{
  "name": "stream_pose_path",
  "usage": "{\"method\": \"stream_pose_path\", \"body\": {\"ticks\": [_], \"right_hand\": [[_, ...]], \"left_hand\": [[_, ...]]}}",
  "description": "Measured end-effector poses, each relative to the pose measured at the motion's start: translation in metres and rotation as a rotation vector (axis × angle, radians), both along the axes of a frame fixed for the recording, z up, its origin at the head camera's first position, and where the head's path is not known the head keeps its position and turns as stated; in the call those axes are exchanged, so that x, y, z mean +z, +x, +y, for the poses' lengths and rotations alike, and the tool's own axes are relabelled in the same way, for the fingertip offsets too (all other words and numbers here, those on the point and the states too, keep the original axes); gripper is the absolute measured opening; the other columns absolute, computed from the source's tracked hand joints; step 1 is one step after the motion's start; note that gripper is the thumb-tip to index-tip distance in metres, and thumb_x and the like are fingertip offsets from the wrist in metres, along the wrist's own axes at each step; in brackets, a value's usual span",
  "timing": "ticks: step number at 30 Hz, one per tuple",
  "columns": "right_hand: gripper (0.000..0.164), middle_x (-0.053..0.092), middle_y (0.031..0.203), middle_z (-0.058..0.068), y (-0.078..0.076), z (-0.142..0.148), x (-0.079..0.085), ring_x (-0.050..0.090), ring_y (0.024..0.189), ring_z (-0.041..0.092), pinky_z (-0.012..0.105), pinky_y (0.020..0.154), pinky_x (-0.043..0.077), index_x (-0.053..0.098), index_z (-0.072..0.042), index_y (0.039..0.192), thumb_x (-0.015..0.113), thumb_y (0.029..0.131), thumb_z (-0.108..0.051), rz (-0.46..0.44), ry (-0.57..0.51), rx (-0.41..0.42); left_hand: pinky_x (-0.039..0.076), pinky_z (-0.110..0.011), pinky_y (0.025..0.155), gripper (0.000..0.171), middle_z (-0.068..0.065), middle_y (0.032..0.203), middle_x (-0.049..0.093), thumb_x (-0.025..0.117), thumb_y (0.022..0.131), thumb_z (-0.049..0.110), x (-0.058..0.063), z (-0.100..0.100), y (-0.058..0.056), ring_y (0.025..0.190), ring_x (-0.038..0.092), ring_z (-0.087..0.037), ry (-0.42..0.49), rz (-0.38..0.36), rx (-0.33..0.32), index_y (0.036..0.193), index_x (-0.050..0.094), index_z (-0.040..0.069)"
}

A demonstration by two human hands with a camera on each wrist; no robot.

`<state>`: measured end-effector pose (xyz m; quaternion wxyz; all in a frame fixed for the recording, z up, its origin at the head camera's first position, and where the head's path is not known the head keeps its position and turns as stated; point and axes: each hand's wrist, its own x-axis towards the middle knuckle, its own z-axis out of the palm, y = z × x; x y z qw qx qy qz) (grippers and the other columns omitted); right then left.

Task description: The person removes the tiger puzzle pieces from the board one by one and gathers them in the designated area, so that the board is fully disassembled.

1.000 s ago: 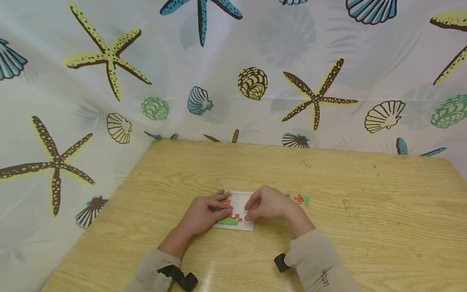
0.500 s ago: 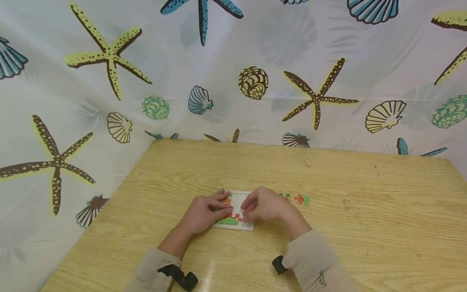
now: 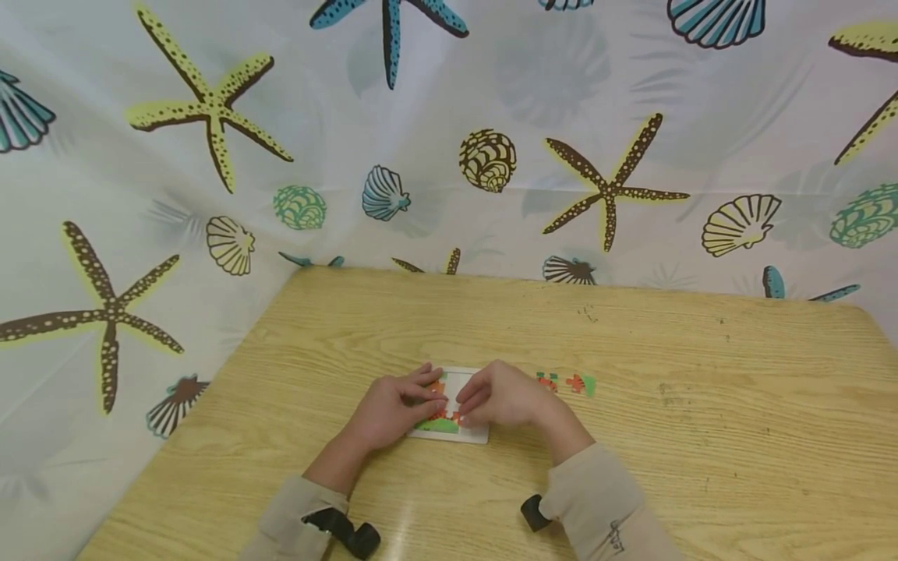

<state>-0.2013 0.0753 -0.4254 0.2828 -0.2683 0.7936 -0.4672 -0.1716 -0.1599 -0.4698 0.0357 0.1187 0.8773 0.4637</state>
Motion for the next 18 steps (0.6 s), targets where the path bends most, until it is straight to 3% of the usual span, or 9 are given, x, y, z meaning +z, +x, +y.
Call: {"method": "stream_pose_path", "body": {"ticks": [18], "right_hand": [[0.025,0.078,0.102,0.011,0.0001,-0.0024,-0.0009,0.076,0.095,0.02,0.034,0.085,0.061,0.072,0.008,0.116,0.076,0.093,-0.002,-0.003,0.01,-0.029]], "left_hand": [[0.038,-0.05,0.119,0.012,-0.009,0.142,0.064,0.08,0.094,0.017,0.0003,-0.0005,-0.0007,0.148,0.044,-0.027,-0.013,0.016,-0.01,0.101,0.085,0.01]]}}
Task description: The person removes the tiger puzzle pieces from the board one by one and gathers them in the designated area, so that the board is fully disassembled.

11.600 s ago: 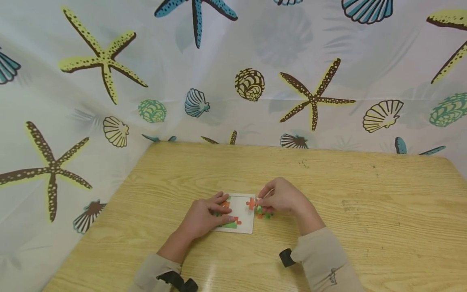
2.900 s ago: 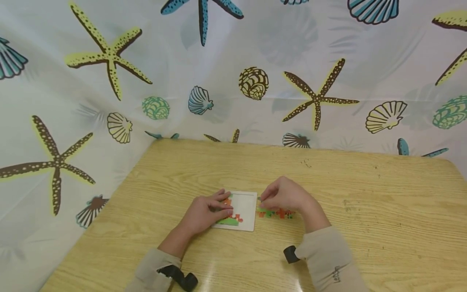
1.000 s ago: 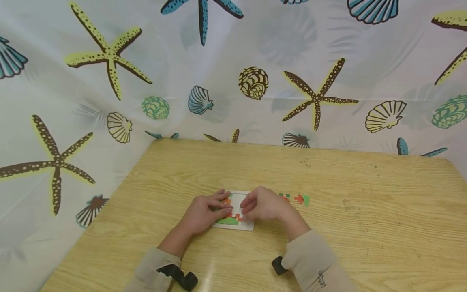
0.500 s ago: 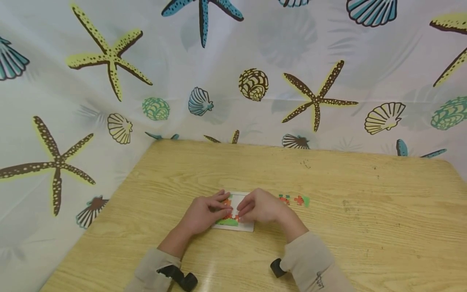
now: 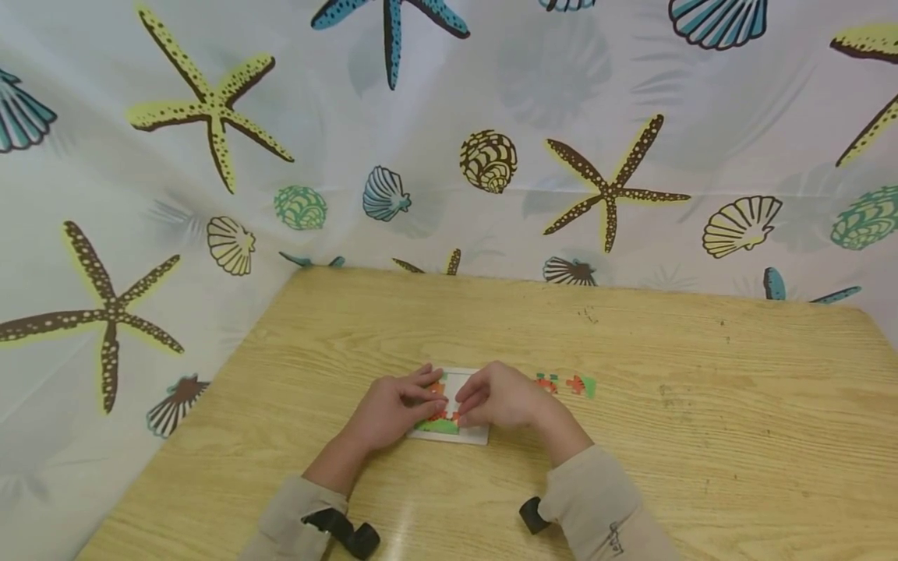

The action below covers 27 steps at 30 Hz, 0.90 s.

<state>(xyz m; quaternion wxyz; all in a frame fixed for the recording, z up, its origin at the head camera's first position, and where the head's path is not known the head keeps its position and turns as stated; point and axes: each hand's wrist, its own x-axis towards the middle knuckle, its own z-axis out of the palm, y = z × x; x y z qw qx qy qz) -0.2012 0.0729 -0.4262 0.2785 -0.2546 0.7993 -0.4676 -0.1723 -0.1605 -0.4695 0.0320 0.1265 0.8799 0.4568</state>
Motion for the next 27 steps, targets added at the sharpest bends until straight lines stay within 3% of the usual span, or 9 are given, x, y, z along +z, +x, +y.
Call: {"method": "stream_pose_path", "body": {"ticks": [27], "right_hand": [[0.023,0.078,0.099,0.008,0.0013,-0.0047,-0.0043,0.073,0.094,0.017,0.036,0.088,0.058,0.075,0.004,0.113,0.077,0.093,-0.006,-0.002,0.027,-0.096]], "left_hand": [[0.038,-0.047,0.119,0.016,-0.009,0.142,0.064,0.079,0.094,0.016,0.0002,0.0004,0.0008,0.148,0.045,-0.027,0.014,0.002,-0.002,0.102,0.084,0.004]]}}
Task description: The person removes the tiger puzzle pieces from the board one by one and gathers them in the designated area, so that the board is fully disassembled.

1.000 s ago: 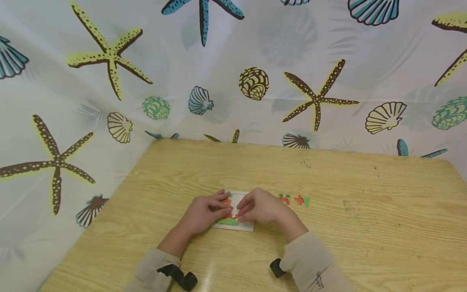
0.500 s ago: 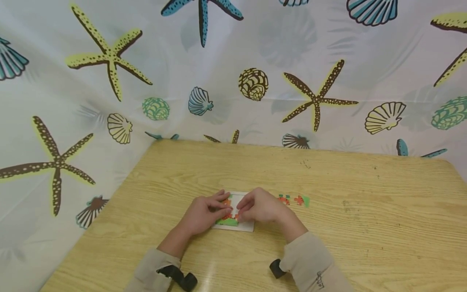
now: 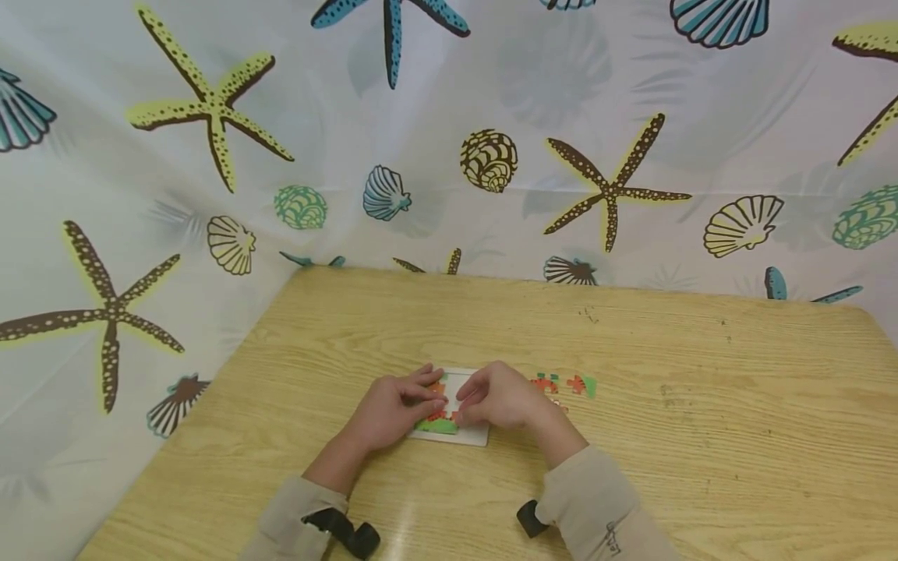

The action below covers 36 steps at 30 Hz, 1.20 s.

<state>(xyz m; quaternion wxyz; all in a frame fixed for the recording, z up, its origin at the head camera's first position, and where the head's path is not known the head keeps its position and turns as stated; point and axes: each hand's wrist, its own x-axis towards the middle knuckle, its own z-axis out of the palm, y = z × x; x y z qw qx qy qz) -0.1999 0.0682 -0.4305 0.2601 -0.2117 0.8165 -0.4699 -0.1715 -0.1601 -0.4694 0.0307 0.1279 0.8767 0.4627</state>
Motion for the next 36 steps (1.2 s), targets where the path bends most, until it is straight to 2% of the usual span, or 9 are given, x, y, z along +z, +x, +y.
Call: {"method": "stream_pose_path", "body": {"ticks": [14,20,29,36], "right_hand": [[0.02,0.075,0.091,0.006,0.0026,-0.002,0.0018,0.069,0.085,0.013,0.029,0.08,0.057,0.075,0.004,0.108,0.08,0.089,-0.001,-0.023,-0.022,-0.036],[0.018,0.077,0.091,0.008,0.0027,-0.0008,0.0018,0.073,0.084,0.014,0.029,0.078,0.059,0.074,0.006,0.108,0.077,0.09,0.002,-0.056,-0.043,-0.012],[0.013,0.078,0.087,0.007,0.0017,0.0042,0.0039,0.068,0.078,0.01,0.025,0.072,0.054,0.078,0.005,0.103,0.075,0.092,0.001,-0.028,-0.073,0.038],[0.013,0.077,0.087,0.001,0.0013,0.0071,0.0076,0.068,0.078,0.009,0.026,0.073,0.059,0.078,0.004,0.103,0.072,0.093,0.0,-0.037,-0.104,0.048]], "left_hand": [[0.038,-0.047,0.119,0.015,-0.01,0.142,0.064,0.078,0.094,0.013,0.001,0.0011,-0.0003,0.148,0.044,-0.027,0.009,-0.007,0.007,0.102,0.084,0.003],[0.038,-0.047,0.119,0.014,-0.011,0.142,0.064,0.079,0.093,0.013,0.0016,0.0013,0.0001,0.147,0.045,-0.027,0.005,-0.001,0.004,0.101,0.084,0.003],[0.038,-0.047,0.119,0.014,-0.01,0.141,0.065,0.08,0.093,0.014,0.0,0.001,-0.0001,0.147,0.046,-0.027,0.003,0.001,0.012,0.1,0.084,0.003],[0.039,-0.048,0.119,0.014,-0.01,0.142,0.064,0.08,0.093,0.015,0.0005,0.0003,0.0,0.147,0.045,-0.026,-0.004,0.0,0.005,0.101,0.084,0.003]]}}
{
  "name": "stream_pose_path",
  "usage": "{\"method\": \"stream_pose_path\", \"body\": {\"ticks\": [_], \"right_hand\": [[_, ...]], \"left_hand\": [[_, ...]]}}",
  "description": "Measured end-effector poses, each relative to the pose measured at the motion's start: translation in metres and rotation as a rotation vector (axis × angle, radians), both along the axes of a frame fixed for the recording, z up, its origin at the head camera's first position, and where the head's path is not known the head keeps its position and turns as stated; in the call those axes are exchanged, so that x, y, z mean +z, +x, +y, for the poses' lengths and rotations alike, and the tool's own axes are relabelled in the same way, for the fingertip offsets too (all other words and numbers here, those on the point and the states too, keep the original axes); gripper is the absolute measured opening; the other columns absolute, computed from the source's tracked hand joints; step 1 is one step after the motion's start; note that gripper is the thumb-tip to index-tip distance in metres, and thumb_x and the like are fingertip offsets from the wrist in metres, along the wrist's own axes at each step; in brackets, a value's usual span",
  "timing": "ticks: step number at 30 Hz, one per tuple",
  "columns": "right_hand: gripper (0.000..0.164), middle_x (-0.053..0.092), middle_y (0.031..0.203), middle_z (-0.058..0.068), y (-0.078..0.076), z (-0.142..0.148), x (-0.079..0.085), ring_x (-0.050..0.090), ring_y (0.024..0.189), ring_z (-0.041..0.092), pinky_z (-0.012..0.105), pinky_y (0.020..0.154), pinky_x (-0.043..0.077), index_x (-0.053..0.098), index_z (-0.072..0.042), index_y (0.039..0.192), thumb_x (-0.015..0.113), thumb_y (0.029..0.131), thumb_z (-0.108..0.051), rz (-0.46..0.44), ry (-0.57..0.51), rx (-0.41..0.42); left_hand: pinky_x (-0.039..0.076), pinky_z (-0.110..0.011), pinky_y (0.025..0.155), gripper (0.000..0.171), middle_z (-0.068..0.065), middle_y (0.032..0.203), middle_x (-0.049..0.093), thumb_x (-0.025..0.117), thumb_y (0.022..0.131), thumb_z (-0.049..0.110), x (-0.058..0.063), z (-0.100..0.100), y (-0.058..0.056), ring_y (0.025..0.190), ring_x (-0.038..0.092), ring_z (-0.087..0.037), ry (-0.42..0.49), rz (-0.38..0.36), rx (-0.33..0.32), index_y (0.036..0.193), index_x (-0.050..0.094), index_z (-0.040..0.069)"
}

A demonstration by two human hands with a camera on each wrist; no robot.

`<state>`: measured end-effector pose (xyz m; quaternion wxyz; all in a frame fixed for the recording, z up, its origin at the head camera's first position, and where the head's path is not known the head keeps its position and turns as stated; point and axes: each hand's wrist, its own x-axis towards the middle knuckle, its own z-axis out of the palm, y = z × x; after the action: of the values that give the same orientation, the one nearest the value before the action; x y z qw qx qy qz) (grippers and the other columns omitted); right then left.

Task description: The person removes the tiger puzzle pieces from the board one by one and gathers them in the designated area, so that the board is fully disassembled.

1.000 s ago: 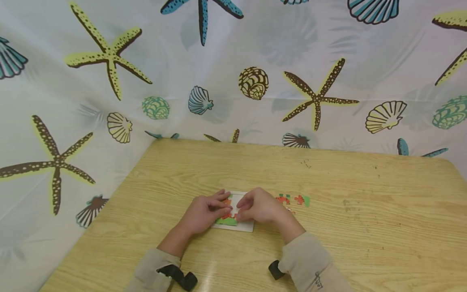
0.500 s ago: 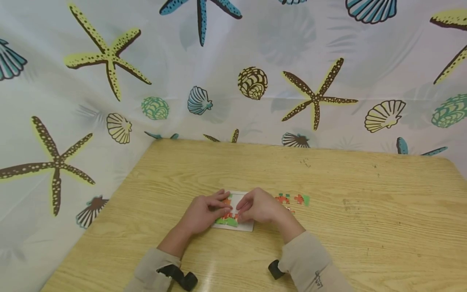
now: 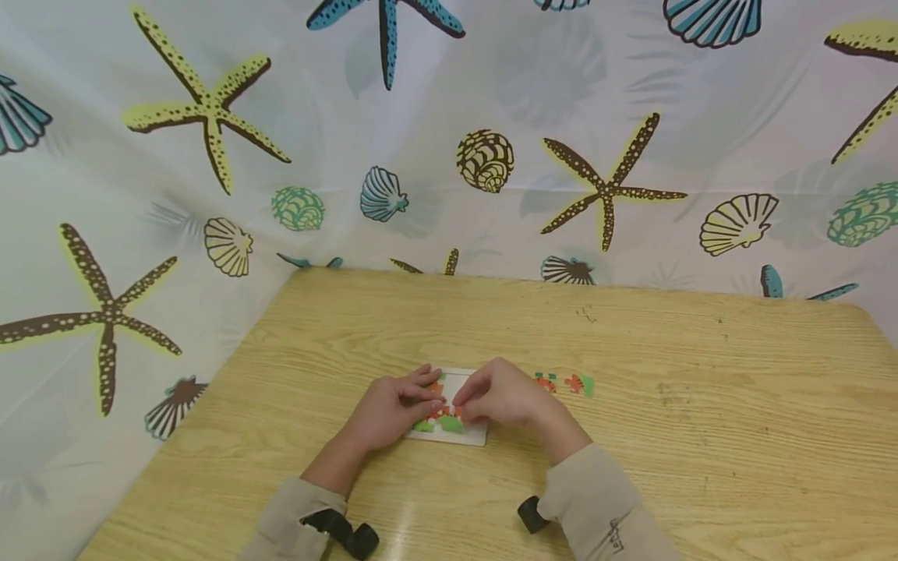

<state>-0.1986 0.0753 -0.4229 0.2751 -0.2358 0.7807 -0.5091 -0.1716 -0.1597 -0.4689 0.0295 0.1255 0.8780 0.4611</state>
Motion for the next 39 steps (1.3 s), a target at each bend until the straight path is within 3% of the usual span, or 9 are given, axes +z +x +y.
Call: {"method": "stream_pose_path", "body": {"ticks": [13,24,34,39], "right_hand": [[0.017,0.075,0.092,0.008,-0.004,0.009,0.002,0.071,0.083,0.016,0.033,0.08,0.062,0.075,0.008,0.108,0.068,0.095,0.0,-0.046,-0.014,-0.059],[0.017,0.075,0.091,0.008,-0.008,0.022,0.007,0.073,0.082,0.019,0.037,0.077,0.062,0.074,0.008,0.11,0.067,0.098,-0.002,-0.012,-0.012,-0.068],[0.017,0.078,0.099,0.011,-0.007,0.026,0.01,0.076,0.087,0.023,0.037,0.08,0.063,0.074,0.007,0.11,0.068,0.098,-0.003,-0.009,0.012,-0.029],[0.017,0.078,0.1,0.01,-0.01,0.028,0.011,0.078,0.089,0.024,0.031,0.073,0.059,0.075,0.006,0.11,0.069,0.098,-0.004,0.012,0.032,-0.002]], "left_hand": [[0.039,-0.047,0.119,0.015,-0.011,0.141,0.064,0.08,0.093,0.015,0.0,0.002,-0.002,0.148,0.045,-0.027,0.009,-0.006,-0.011,0.101,0.084,0.003],[0.038,-0.048,0.119,0.014,-0.011,0.142,0.064,0.079,0.093,0.014,-0.001,0.005,-0.004,0.148,0.043,-0.027,0.019,-0.01,-0.02,0.101,0.084,0.004],[0.037,-0.048,0.119,0.013,-0.008,0.142,0.064,0.081,0.092,0.017,-0.003,0.003,-0.001,0.148,0.045,-0.026,-0.01,-0.012,0.017,0.1,0.085,0.007],[0.038,-0.047,0.119,0.014,-0.008,0.141,0.065,0.081,0.092,0.018,-0.003,0.003,-0.002,0.147,0.046,-0.026,-0.018,0.002,0.026,0.1,0.085,0.007]]}}
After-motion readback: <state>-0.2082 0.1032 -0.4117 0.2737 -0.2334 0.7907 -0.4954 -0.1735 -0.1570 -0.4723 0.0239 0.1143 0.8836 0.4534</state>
